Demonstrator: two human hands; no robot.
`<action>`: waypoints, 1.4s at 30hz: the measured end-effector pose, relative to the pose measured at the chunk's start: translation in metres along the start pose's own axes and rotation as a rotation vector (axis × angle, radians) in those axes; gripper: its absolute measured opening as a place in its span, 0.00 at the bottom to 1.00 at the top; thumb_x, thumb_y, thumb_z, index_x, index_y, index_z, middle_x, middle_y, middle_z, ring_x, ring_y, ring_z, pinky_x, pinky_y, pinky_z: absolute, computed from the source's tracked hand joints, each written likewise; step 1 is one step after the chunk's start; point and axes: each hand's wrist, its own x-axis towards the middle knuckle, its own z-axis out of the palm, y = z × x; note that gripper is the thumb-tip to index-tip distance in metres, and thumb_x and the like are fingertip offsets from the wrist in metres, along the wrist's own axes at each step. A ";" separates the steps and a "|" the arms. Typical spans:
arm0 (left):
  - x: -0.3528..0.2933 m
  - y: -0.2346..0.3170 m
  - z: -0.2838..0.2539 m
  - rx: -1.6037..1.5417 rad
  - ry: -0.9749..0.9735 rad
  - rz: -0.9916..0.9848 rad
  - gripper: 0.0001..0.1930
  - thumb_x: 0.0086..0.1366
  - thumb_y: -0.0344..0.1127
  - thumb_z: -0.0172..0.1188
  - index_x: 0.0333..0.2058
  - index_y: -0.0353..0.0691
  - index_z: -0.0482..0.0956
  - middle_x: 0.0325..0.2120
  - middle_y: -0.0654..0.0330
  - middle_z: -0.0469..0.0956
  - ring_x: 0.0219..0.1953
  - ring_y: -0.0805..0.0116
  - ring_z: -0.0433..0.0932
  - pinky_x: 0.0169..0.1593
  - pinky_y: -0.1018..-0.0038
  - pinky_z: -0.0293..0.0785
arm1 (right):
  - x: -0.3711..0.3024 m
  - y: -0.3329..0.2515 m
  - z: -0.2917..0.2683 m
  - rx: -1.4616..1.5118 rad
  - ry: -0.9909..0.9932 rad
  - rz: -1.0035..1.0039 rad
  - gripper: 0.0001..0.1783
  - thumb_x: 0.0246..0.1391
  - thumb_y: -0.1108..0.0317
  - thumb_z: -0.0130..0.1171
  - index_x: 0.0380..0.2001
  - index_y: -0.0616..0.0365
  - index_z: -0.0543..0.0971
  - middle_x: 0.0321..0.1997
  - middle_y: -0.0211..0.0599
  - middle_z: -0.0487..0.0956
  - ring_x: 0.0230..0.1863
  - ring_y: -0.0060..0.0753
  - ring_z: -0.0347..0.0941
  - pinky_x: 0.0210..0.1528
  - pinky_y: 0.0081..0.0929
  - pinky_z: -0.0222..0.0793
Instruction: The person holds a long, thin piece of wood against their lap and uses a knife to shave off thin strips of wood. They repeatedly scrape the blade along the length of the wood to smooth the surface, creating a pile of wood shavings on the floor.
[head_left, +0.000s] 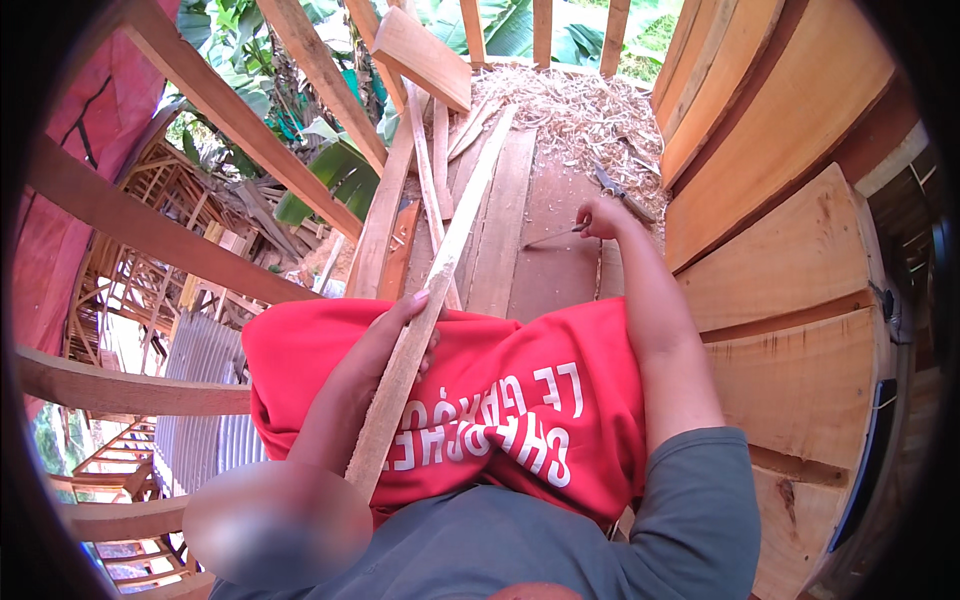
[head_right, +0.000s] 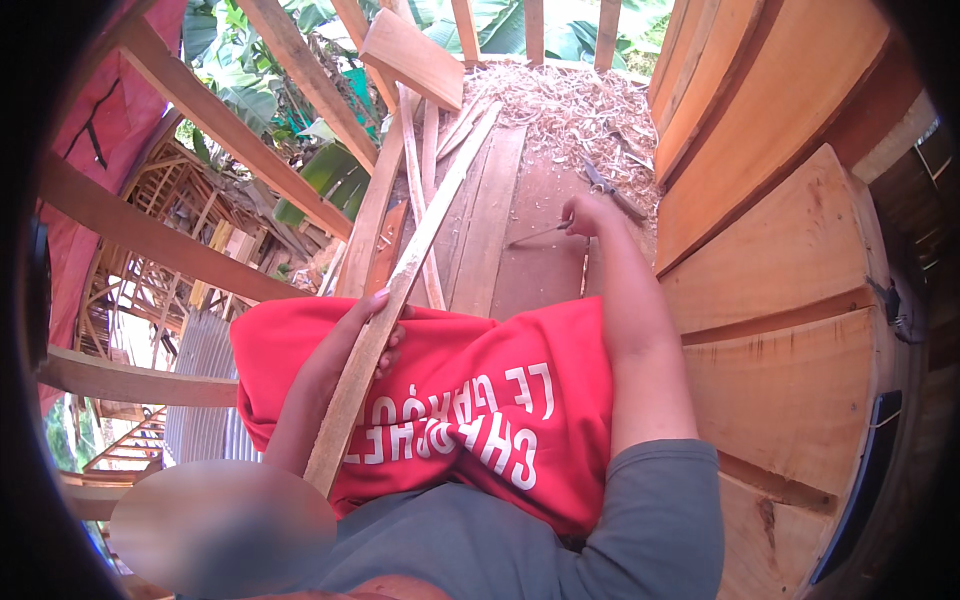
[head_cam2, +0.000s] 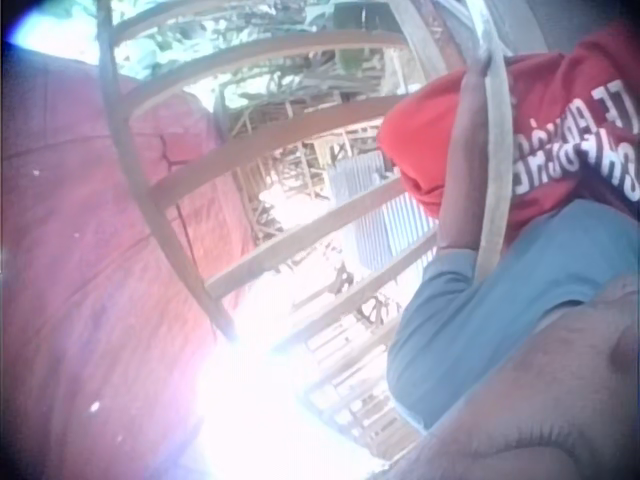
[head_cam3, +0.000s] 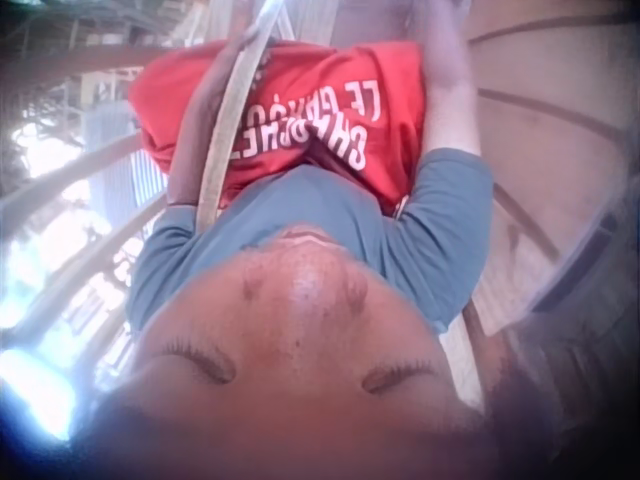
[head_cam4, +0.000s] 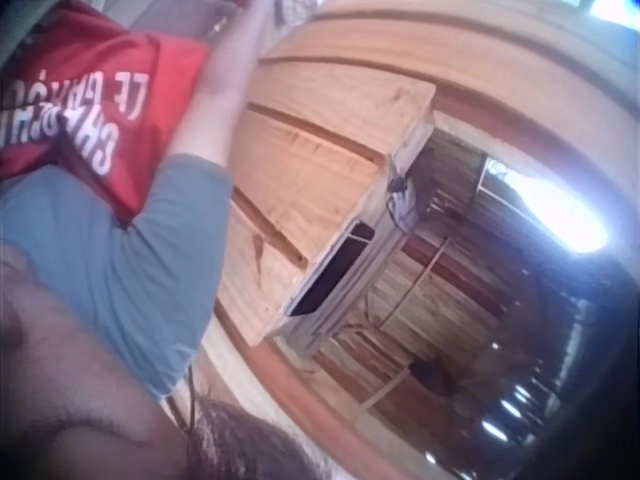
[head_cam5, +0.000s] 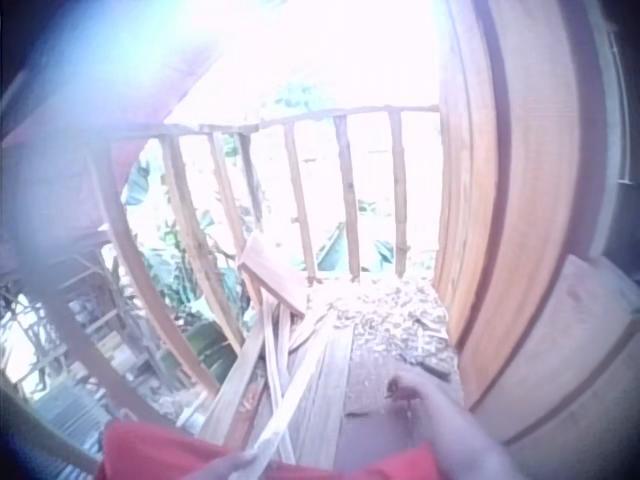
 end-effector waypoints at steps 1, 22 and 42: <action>-0.002 0.002 0.004 0.009 -0.013 0.008 0.23 0.67 0.60 0.54 0.44 0.44 0.75 0.21 0.66 0.71 0.17 0.76 0.71 0.21 0.79 0.69 | 0.002 0.013 0.008 0.007 0.124 0.123 0.18 0.52 0.59 0.68 0.46 0.48 0.83 0.45 0.37 0.83 0.47 0.40 0.80 0.49 0.39 0.75; 0.044 -0.008 -0.028 -0.036 0.001 -0.061 0.21 0.67 0.59 0.54 0.38 0.45 0.74 0.20 0.66 0.72 0.16 0.76 0.70 0.20 0.80 0.69 | 0.018 -0.066 0.019 0.277 0.324 0.251 0.11 0.57 0.72 0.59 0.43 0.64 0.78 0.39 0.47 0.83 0.42 0.43 0.80 0.44 0.42 0.74; 0.067 -0.017 -0.039 -0.727 -0.537 -0.206 0.22 0.67 0.49 0.50 0.50 0.36 0.65 0.22 0.63 0.63 0.17 0.75 0.64 0.18 0.78 0.64 | -0.049 -0.163 -0.014 0.729 -0.007 -0.323 0.05 0.60 0.77 0.58 0.40 0.61 0.75 0.27 0.35 0.76 0.31 0.21 0.69 0.35 0.25 0.67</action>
